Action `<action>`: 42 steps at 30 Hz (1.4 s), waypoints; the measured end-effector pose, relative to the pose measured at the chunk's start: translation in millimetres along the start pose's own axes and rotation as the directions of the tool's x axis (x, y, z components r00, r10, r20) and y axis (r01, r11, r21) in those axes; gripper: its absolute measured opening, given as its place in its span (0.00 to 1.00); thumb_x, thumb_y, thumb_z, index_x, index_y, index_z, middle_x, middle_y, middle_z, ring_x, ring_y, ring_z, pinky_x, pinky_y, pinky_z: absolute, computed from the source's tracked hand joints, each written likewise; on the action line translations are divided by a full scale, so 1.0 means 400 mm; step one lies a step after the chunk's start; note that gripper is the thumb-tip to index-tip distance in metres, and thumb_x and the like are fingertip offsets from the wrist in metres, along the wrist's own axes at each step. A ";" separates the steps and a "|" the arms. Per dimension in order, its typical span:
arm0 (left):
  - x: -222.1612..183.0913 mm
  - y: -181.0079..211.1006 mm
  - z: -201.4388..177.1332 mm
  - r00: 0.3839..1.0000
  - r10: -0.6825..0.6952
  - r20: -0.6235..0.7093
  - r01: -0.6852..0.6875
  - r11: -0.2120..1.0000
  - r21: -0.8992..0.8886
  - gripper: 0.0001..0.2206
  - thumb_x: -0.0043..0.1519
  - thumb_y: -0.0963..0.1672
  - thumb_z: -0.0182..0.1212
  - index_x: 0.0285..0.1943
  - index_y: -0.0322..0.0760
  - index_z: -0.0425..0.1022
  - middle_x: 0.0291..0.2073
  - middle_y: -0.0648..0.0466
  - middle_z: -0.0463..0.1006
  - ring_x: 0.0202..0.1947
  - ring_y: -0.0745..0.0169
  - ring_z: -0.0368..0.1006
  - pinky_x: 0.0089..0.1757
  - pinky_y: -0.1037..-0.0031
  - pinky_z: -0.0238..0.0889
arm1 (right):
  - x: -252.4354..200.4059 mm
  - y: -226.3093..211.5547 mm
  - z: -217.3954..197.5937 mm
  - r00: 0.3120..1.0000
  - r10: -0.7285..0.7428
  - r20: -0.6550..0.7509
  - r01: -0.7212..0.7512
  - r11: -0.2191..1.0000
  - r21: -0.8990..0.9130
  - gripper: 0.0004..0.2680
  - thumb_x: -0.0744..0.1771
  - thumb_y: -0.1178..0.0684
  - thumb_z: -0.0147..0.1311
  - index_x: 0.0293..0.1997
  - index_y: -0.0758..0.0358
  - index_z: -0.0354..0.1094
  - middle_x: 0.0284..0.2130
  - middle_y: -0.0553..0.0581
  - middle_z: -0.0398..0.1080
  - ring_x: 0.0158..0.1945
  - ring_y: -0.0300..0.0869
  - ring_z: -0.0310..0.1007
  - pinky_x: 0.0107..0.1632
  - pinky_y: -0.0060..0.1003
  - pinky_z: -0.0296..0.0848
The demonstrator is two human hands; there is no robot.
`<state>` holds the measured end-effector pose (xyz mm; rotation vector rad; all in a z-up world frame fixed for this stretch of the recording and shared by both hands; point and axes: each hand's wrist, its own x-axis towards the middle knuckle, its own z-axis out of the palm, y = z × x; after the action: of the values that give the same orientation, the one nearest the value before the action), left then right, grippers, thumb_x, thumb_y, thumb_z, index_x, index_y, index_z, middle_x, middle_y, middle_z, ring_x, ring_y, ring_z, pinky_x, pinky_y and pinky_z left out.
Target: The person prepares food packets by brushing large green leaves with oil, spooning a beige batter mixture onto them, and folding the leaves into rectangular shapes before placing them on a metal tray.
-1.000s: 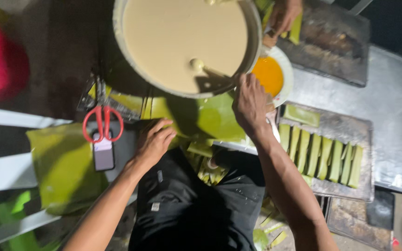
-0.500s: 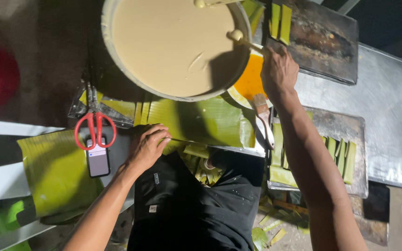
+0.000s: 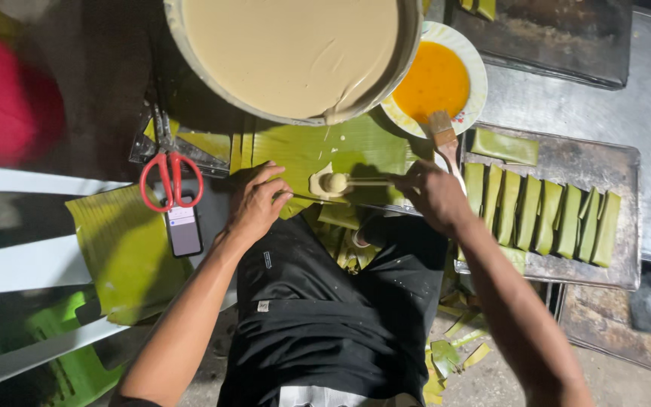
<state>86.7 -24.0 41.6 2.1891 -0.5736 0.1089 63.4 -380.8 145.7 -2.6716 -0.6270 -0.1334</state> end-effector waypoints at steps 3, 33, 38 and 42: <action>-0.009 -0.003 0.005 0.997 -0.039 0.060 0.040 0.999 -0.016 0.06 0.58 0.40 0.70 0.41 0.32 0.79 0.57 0.43 0.76 0.65 0.38 0.67 0.59 0.58 0.64 | -0.087 -0.043 0.050 0.987 0.021 -0.160 -0.032 0.997 -0.066 0.13 0.65 0.60 0.60 0.55 0.49 0.79 0.33 0.54 0.70 0.35 0.45 0.72 0.37 0.42 0.73; 0.165 -0.173 0.132 0.971 -0.225 0.083 0.186 0.925 0.332 0.26 0.56 0.42 0.68 0.66 0.44 0.71 0.53 0.40 0.74 0.59 0.39 0.66 0.63 0.33 0.41 | 0.151 -0.050 0.096 0.998 0.037 -0.046 -0.041 0.996 -0.077 0.06 0.69 0.55 0.60 0.48 0.61 0.77 0.45 0.59 0.72 0.52 0.52 0.70 0.56 0.46 0.71; 0.181 -0.078 0.066 0.981 -0.189 0.037 0.164 0.922 0.351 0.26 0.58 0.44 0.69 0.67 0.53 0.72 0.50 0.42 0.75 0.58 0.37 0.66 0.63 0.33 0.41 | 0.208 0.047 0.236 0.984 -0.035 -0.174 0.012 0.991 -0.131 0.15 0.61 0.54 0.61 0.53 0.67 0.76 0.47 0.63 0.71 0.51 0.53 0.68 0.53 0.49 0.66; 0.175 -0.041 0.041 0.992 -0.124 -0.002 0.115 0.913 0.391 0.25 0.57 0.44 0.71 0.66 0.54 0.74 0.45 0.47 0.75 0.54 0.42 0.68 0.63 0.32 0.43 | 0.211 0.059 0.256 0.974 0.199 -0.109 -0.198 0.980 0.020 0.07 0.65 0.53 0.63 0.45 0.58 0.79 0.41 0.56 0.72 0.48 0.50 0.68 0.52 0.48 0.65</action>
<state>154.5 -53.3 38.3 2.6121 -0.4569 0.1440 149.8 -325.4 58.4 -2.6773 -0.3225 -0.2208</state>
